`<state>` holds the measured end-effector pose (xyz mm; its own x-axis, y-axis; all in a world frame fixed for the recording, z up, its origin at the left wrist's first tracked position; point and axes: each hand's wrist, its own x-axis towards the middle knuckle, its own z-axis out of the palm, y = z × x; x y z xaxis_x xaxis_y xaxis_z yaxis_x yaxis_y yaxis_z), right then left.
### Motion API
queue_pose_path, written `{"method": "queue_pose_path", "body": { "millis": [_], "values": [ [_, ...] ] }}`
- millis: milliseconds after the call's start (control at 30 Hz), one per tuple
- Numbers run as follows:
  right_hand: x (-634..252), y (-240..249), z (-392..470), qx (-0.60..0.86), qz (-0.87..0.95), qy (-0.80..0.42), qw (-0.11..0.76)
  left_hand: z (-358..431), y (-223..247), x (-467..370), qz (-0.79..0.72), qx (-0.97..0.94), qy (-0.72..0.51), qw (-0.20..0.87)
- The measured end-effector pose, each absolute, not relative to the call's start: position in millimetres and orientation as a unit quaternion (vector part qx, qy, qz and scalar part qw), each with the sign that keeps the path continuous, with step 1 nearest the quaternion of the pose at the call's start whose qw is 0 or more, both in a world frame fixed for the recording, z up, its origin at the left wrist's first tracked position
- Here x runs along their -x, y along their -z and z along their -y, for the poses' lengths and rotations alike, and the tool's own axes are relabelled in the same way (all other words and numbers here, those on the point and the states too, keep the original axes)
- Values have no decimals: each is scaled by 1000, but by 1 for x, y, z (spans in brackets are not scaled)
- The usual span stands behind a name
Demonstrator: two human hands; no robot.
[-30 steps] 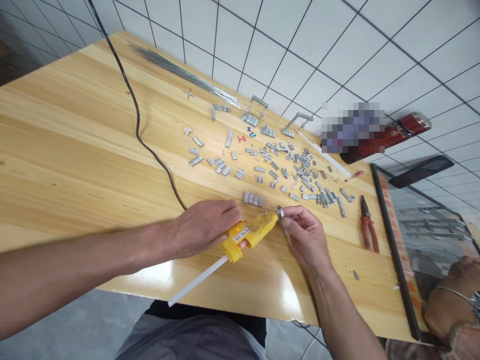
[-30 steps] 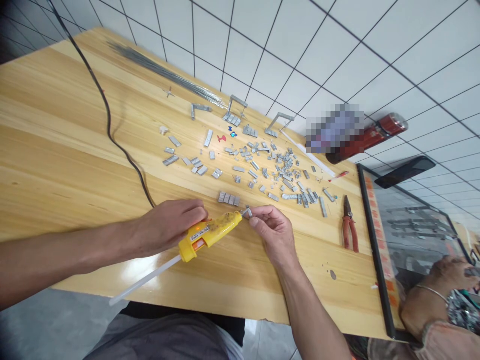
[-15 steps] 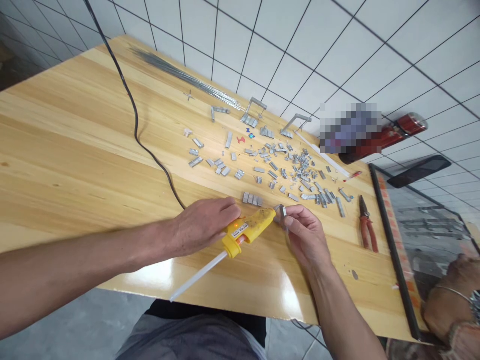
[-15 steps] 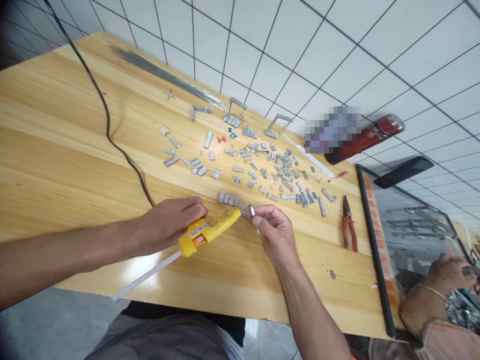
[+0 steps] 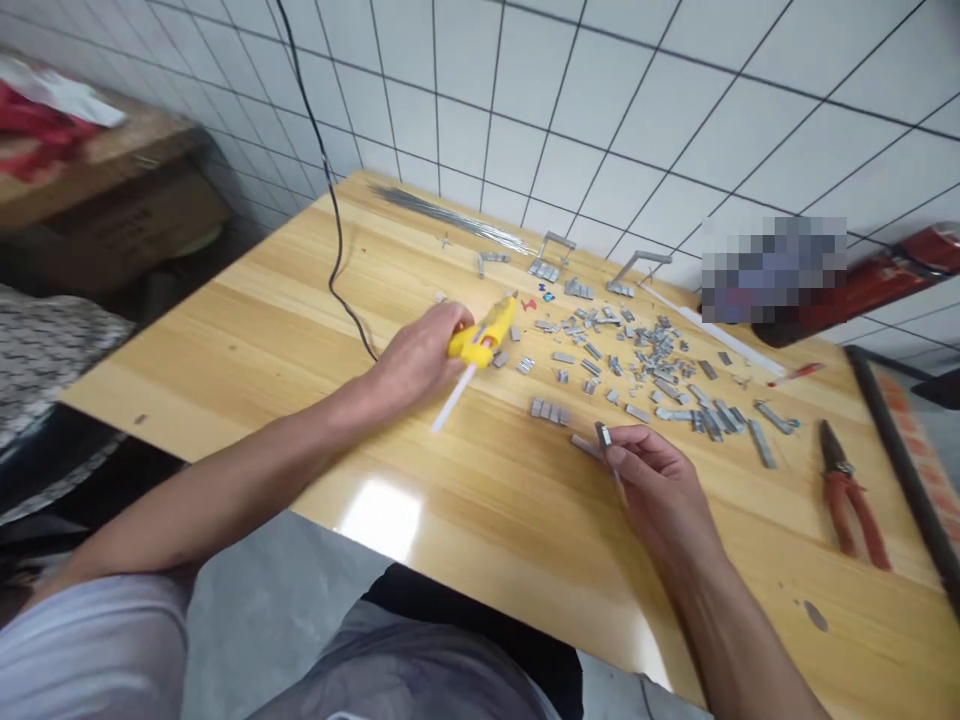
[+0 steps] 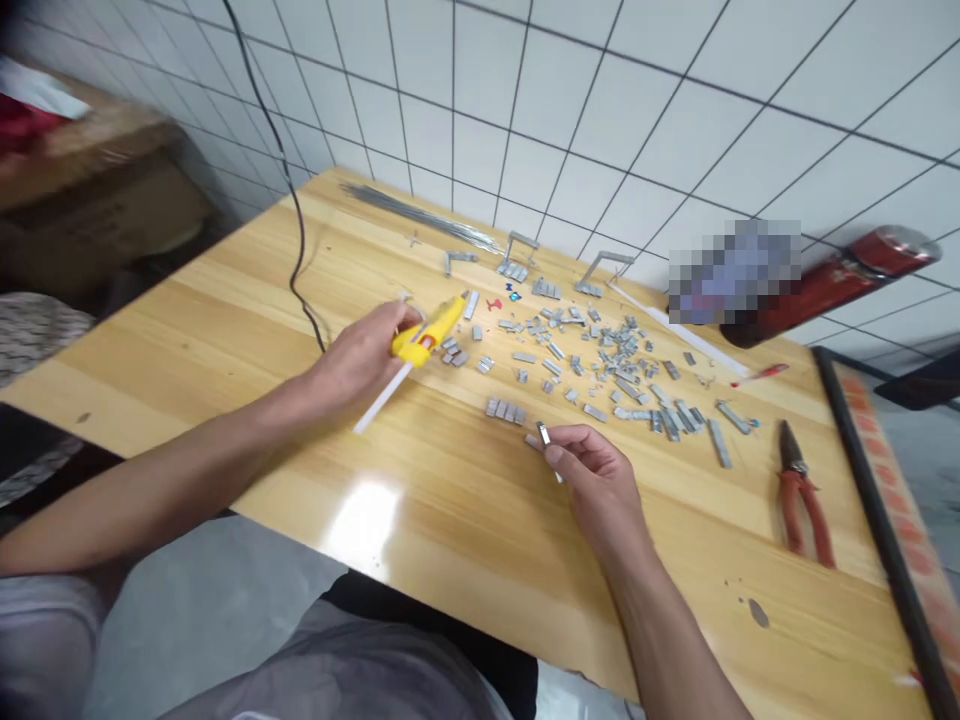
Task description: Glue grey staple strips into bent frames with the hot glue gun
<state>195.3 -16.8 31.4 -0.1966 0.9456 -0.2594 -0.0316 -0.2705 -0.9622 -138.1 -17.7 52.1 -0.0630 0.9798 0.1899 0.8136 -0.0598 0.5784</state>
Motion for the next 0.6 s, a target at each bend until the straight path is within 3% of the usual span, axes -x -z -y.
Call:
{"method": "queue_pose_path", "body": {
  "millis": [267, 600],
  "values": [
    [-193, -31, 19, 496, 503, -614, 353, -10, -62, 226, -761, -601, -195, 144],
    [-190, -38, 13, 483, 487, -611, 395, -12, -50, 281, -782, -580, -78, 212]
  ]
}}
